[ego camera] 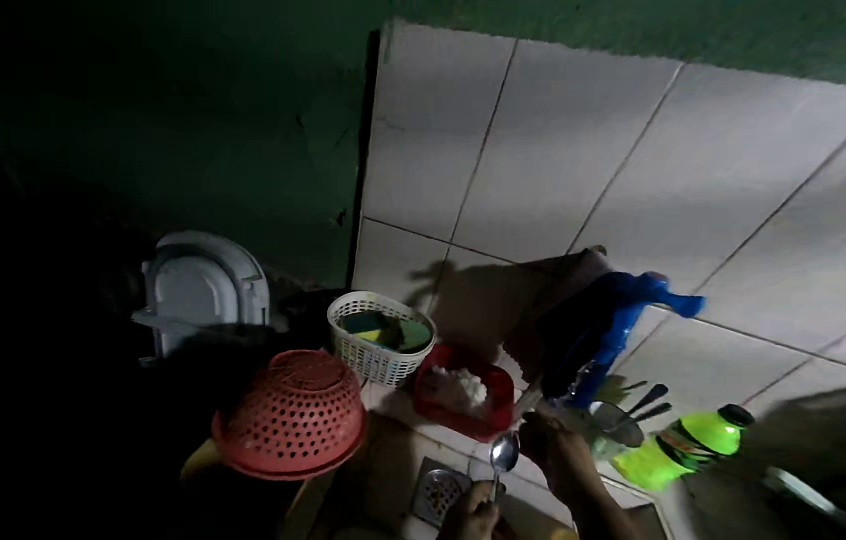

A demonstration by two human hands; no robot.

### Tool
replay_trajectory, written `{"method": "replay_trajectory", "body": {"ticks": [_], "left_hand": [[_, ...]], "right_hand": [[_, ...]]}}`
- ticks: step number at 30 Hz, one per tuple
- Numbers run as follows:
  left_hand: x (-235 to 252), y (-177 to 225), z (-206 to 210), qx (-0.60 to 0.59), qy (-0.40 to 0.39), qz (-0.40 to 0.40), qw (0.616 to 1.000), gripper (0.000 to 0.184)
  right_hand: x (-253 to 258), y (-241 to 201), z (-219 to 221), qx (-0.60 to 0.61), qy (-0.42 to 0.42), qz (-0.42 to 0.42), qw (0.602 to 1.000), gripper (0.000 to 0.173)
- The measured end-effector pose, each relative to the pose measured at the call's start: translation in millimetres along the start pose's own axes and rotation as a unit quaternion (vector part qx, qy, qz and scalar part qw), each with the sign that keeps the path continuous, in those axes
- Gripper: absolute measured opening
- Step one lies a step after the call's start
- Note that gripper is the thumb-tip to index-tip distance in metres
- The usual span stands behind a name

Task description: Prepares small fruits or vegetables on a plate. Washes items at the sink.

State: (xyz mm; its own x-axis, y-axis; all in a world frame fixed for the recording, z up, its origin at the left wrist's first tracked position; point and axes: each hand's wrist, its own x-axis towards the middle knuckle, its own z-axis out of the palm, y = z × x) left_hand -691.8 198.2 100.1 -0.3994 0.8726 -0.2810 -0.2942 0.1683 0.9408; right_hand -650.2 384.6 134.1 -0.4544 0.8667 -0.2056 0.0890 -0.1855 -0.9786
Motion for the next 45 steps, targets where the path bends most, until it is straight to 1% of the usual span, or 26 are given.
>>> {"method": "replay_trajectory", "body": {"ticks": [2,4,6,8,13,15,17,19,20,22,24,26,28,30,31,32,33,36,37,39,40,41,42,44,45], "left_hand": [[22.6,14.5,19.5,-0.002,0.01,-0.002,1.0,0.036],[37.3,25.0,34.8,-0.023,0.031,-0.015,0.999,0.034],[44.8,28.3,42.5,-0.031,0.044,-0.023,0.998,0.035],[47.3,26.2,44.8,-0.026,0.049,-0.025,0.998,0.034],[45.1,17.8,46.9,-0.019,0.024,-0.013,0.999,0.03],[44.1,16.5,48.5,-0.04,0.009,-0.005,0.999,0.029],[43.0,18.3,51.4,-0.054,0.006,0.0,0.999,0.029],[44.2,23.4,54.1,-0.046,0.021,0.0,0.999,0.033],[47.4,27.1,54.5,-0.035,0.033,-0.002,0.999,0.033],[56.5,39.2,53.2,-0.022,0.055,-0.015,0.998,0.032],[68.0,50.1,52.9,-0.048,0.074,-0.031,0.996,0.026],[74.7,54.3,54.5,-0.061,0.073,-0.041,0.995,0.017],[74.6,56.6,57.3,-0.047,0.05,-0.056,0.996,0.015],[73.3,57.4,60.5,-0.052,0.046,-0.071,0.995,0.018],[74.1,56.9,61.0,-0.058,0.054,-0.074,0.994,0.021],[76.1,56.4,60.6,-0.063,0.065,-0.073,0.993,0.023],[78.4,56.6,59.5,-0.065,0.079,-0.069,0.992,0.024],[86.5,60.5,54.3,-0.089,0.124,-0.035,0.988,0.022],[89.0,62.2,53.0,-0.091,0.122,-0.018,0.988,0.022],[88.7,65.9,51.8,-0.082,0.085,0.009,0.993,0.025],[87.9,65.7,51.5,-0.075,0.065,0.018,0.995,0.023],[86.7,65.3,51.0,-0.064,0.049,0.018,0.997,0.022],[86.4,64.7,51.0,-0.05,0.047,0.014,0.998,0.02],[87.7,65.3,51.3,-0.019,0.056,-0.001,0.998,0.022],[89.4,67.0,50.9,-0.009,0.062,-0.005,0.998,0.025]], "right_hand": [[-5.2,-11.3,-13.7,0.023,-0.038,0.023,0.999,0.026],[-12.4,-21.7,-19.6,0.012,-0.075,0.038,0.996,0.034],[-17.5,-24.6,-25.9,0.002,-0.12,0.029,0.992,0.037],[-18.9,-21.6,-33.1,-0.016,-0.148,0.003,0.989,0.027],[-16.0,-13.7,-43.1,-0.076,-0.132,-0.035,0.988,0.022],[-13.1,-16.0,-43.8,-0.152,-0.118,-0.048,0.98,0.02],[-9.8,-21.6,-39.9,-0.244,-0.102,-0.047,0.963,0.027],[-7.7,-22.8,-31.9,-0.294,-0.087,-0.061,0.95,0.035],[-7.6,-21.5,-26.9,-0.291,-0.083,-0.076,0.95,0.034],[-10.1,-20.7,-18.4,-0.232,-0.11,-0.087,0.962,0.03],[-16.2,-24.0,-14.1,-0.188,-0.147,-0.09,0.967,0.033],[-14.8,-25.7,-16.8,-0.175,-0.132,-0.11,0.969,0.026],[-5.5,-25.7,-21.5,-0.197,-0.097,-0.111,0.969,0.02],[-0.6,-28.9,-20.9,-0.261,-0.069,-0.087,0.959,0.03],[0.8,-28.9,-19.6,-0.281,-0.066,-0.083,0.954,0.035],[2.5,-25.8,-18.4,-0.281,-0.07,-0.09,0.953,0.036],[2.8,-22.2,-17.3,-0.266,-0.082,-0.104,0.955,0.036],[-2.3,-17.8,-18.7,-0.167,-0.16,-0.135,0.964,0.029],[-3.9,-19.0,-20.8,-0.145,-0.163,-0.135,0.966,0.026],[-1.0,-23.9,-26.9,-0.142,-0.125,-0.14,0.972,0.017],[2.2,-26.2,-29.1,-0.157,-0.1,-0.143,0.972,0.015],[5.3,-27.6,-31.3,-0.183,-0.077,-0.148,0.969,0.017],[6.4,-29.7,-33.0,-0.222,-0.066,-0.146,0.962,0.024],[2.5,-33.7,-32.6,-0.295,-0.074,-0.158,0.94,0.038],[-0.5,-35.5,-30.9,-0.31,-0.09,-0.164,0.932,0.04]]}}
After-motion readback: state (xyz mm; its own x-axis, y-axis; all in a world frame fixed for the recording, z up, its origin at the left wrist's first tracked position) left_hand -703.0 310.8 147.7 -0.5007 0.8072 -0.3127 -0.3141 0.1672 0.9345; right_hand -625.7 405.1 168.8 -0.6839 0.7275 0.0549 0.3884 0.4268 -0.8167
